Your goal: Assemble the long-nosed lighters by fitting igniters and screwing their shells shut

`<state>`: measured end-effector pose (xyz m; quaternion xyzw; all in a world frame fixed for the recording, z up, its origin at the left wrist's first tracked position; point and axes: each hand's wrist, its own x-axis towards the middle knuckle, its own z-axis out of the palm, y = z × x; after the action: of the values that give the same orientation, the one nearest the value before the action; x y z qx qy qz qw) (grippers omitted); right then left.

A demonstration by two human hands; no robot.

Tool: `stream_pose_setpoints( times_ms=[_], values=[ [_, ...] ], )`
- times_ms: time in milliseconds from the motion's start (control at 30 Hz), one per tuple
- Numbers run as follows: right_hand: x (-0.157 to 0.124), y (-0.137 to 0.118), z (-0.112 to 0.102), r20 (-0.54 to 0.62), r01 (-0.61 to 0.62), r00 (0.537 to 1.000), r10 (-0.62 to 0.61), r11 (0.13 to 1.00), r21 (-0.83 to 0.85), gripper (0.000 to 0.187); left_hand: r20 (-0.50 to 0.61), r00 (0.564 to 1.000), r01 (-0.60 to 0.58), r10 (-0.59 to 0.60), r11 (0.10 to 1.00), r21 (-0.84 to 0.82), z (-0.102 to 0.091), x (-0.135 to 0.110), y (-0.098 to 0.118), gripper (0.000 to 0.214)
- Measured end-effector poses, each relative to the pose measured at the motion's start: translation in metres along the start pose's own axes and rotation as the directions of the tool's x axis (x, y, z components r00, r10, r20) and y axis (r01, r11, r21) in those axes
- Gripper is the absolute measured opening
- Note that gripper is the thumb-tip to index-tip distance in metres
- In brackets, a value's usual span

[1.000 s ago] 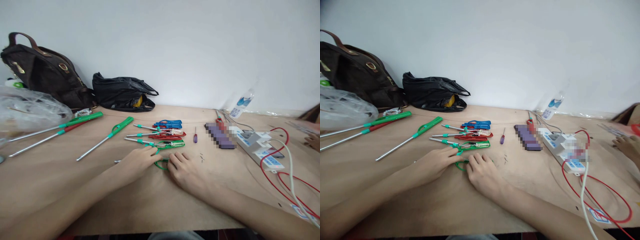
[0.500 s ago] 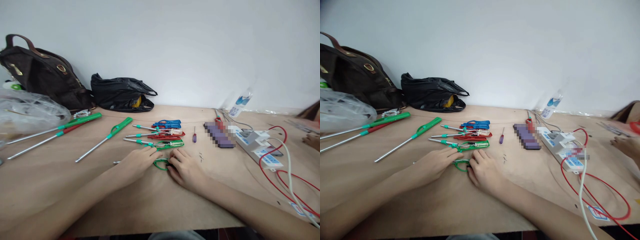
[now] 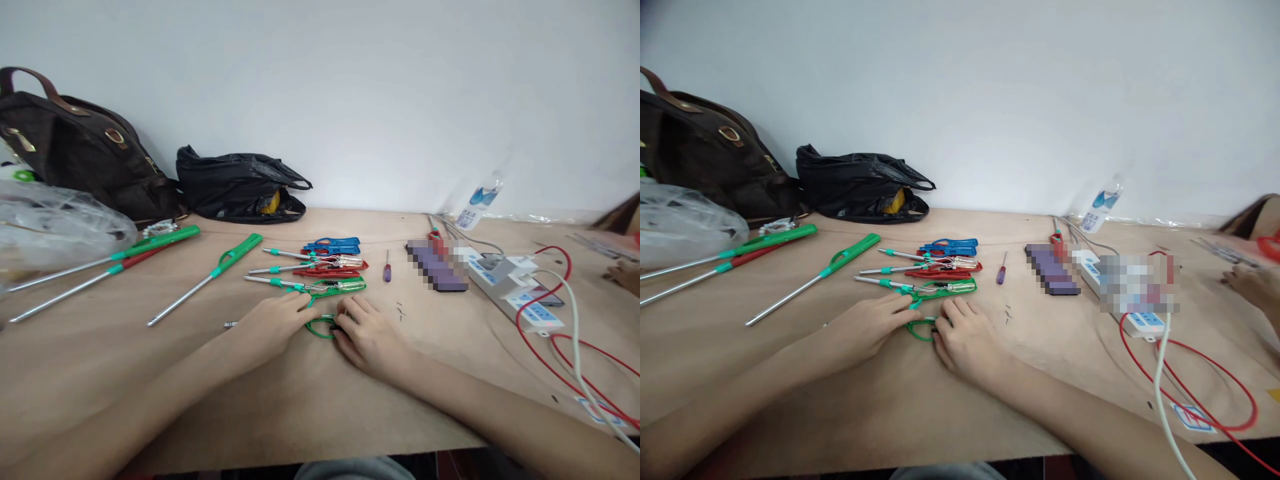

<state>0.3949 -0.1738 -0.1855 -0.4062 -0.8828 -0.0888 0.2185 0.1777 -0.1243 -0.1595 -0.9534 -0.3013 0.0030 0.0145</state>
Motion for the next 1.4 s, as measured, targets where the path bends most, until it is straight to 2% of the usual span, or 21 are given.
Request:
stream_pose_setpoints(
  times_ms=[233,400,867,1033,1400],
  values=[
    [-0.001,0.001,0.003,-0.034,0.004,0.999,-0.004,1.0,0.0,0.018,0.022,1.0,-0.001,0.0,0.997,0.074,-0.007,0.0,0.006,0.047],
    [-0.001,0.0,0.001,-0.015,-0.006,1.0,0.007,0.999,0.033,0.014,0.032,0.999,0.002,-0.006,0.994,0.11,-0.011,0.001,0.009,0.05],
    [-0.001,0.0,0.002,0.012,-0.044,0.999,0.042,0.988,0.147,0.018,-0.005,1.0,-0.001,0.002,0.999,0.052,-0.011,-0.003,0.008,0.049],
    [0.001,0.001,0.0,0.035,-0.063,0.998,0.058,0.985,0.163,0.02,-0.009,1.0,-0.006,0.006,1.0,0.022,-0.007,-0.002,0.004,0.042],
    [0.001,0.002,0.0,0.03,-0.066,0.998,0.061,0.978,0.196,0.014,0.028,1.0,-0.006,0.006,1.0,0.029,-0.013,-0.003,0.005,0.046]
  ],
)
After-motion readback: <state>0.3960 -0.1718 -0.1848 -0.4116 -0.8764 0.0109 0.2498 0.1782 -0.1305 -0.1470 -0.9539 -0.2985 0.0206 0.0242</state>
